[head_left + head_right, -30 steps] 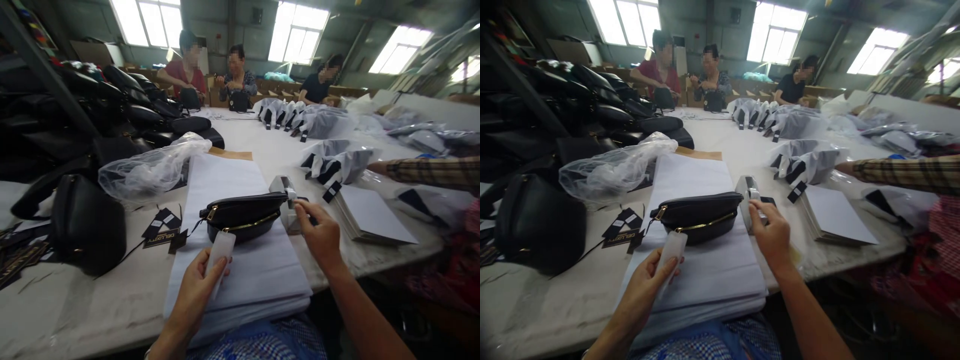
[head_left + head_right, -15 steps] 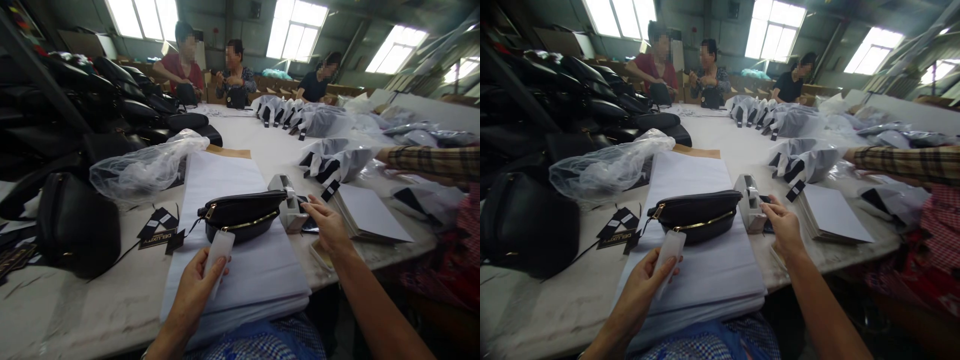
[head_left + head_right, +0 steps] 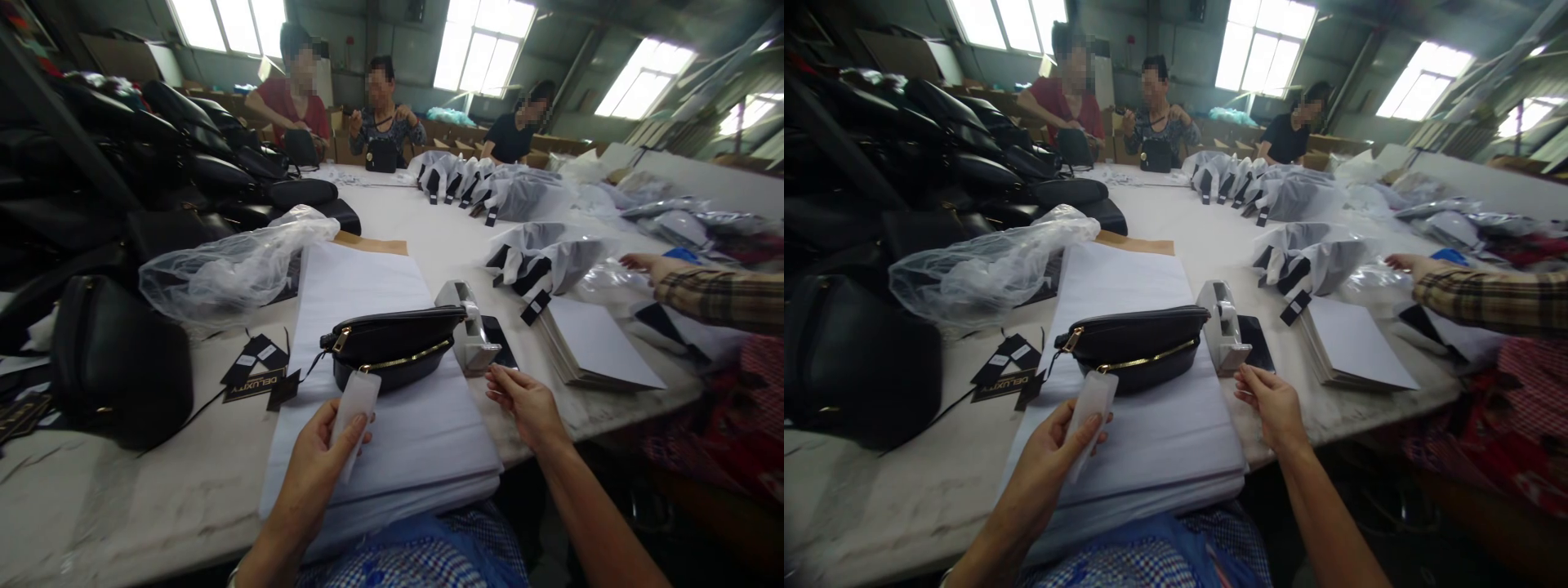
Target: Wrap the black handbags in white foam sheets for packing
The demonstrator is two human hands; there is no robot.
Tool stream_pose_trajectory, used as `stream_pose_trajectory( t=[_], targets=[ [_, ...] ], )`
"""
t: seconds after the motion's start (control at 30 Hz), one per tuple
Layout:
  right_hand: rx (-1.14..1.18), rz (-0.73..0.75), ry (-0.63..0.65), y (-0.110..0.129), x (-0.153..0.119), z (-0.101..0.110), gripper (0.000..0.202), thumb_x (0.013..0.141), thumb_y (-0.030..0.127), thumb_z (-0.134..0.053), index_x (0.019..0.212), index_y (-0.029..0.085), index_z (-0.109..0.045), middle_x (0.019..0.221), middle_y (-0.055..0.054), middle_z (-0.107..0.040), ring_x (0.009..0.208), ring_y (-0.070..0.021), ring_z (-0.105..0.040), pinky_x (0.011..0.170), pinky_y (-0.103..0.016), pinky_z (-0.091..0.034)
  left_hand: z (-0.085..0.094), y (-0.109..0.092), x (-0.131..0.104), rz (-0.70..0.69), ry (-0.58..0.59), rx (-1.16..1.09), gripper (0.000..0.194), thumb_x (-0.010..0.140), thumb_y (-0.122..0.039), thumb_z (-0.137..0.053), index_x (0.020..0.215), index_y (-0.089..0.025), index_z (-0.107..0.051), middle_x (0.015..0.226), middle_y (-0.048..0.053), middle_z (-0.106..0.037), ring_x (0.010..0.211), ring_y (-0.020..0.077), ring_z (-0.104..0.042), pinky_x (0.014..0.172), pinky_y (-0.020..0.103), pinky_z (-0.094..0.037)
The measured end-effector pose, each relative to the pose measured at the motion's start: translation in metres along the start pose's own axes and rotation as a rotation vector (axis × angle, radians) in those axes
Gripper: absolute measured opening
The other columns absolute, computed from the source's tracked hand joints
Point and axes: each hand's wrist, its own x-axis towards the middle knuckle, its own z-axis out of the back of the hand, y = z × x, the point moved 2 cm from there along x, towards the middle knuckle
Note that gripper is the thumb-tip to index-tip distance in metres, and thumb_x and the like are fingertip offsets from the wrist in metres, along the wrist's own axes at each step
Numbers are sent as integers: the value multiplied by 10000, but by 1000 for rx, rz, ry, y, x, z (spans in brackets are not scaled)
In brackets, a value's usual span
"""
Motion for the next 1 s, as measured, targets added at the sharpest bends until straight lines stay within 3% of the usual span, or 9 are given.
stream_pose_trajectory(
  t=[0.2,0.33,0.43,0.53,0.6,0.67,0.83,0.9,1.0],
  targets=[
    [-205,119,-49,-7,12,9,484,572,519,-880,836,126,-778,750,-93,-735,597,-158,-648,539,-261,-620,1,2,1,-25,27,-9,409,816,-504,-688,1049,-171,-641,995,61,-709,812,181,-658,700,256,-491],
    [-276,194,28,-1,-17,-3,434,689,517,-815,900,141,-769,783,-85,-737,619,-164,-649,567,-276,-618,-1,-1,0,-50,4,-24,404,796,-506,-705,1000,-162,-651,931,50,-702,784,176,-651,688,251,-489],
    [-324,321,219,15,-58,-31,320,783,463,-761,912,171,-760,781,-67,-732,639,-171,-660,625,-293,-606,-2,-1,-1,-67,-13,-30,394,792,-499,-710,980,-158,-651,913,47,-698,766,168,-646,675,243,-483],
    [-327,408,513,33,-101,-69,230,856,405,-701,916,189,-752,806,-65,-734,662,-175,-673,646,-292,-586,-2,0,-2,-73,-9,-41,398,803,-495,-701,997,-154,-639,934,63,-703,768,172,-656,665,244,-486],
    [-306,449,675,42,-121,-93,203,872,377,-685,917,191,-752,828,-67,-739,689,-182,-683,654,-292,-579,-2,0,-2,-95,-7,-37,398,804,-495,-700,993,-151,-637,921,67,-704,756,178,-661,651,246,-486],
    [-289,482,753,46,-131,-115,191,864,369,-692,892,190,-750,818,-60,-740,721,-189,-693,673,-285,-570,-2,-1,-3,-130,-10,-27,387,805,-493,-700,972,-149,-641,864,54,-696,735,179,-658,632,243,-478],
    [-416,453,630,36,-116,-149,266,853,413,-682,719,185,-722,653,-26,-703,604,-164,-649,572,-243,-490,-2,-1,-4,-161,-13,-41,371,814,-480,-697,985,-153,-650,886,45,-691,764,177,-652,680,255,-491],
    [-500,443,589,31,-108,-153,294,851,423,-679,678,188,-713,625,-18,-691,582,-155,-631,554,-238,-458,0,0,-5,-158,-20,-26,362,815,-472,-699,986,-156,-656,910,46,-693,770,173,-645,693,254,-489],
    [-541,400,656,30,-100,-151,296,869,424,-656,700,190,-720,649,-10,-697,610,-152,-632,575,-236,-453,3,-1,-6,-154,-17,-9,365,816,-479,-694,986,-157,-663,895,50,-699,769,184,-645,687,256,-484]
  ],
)
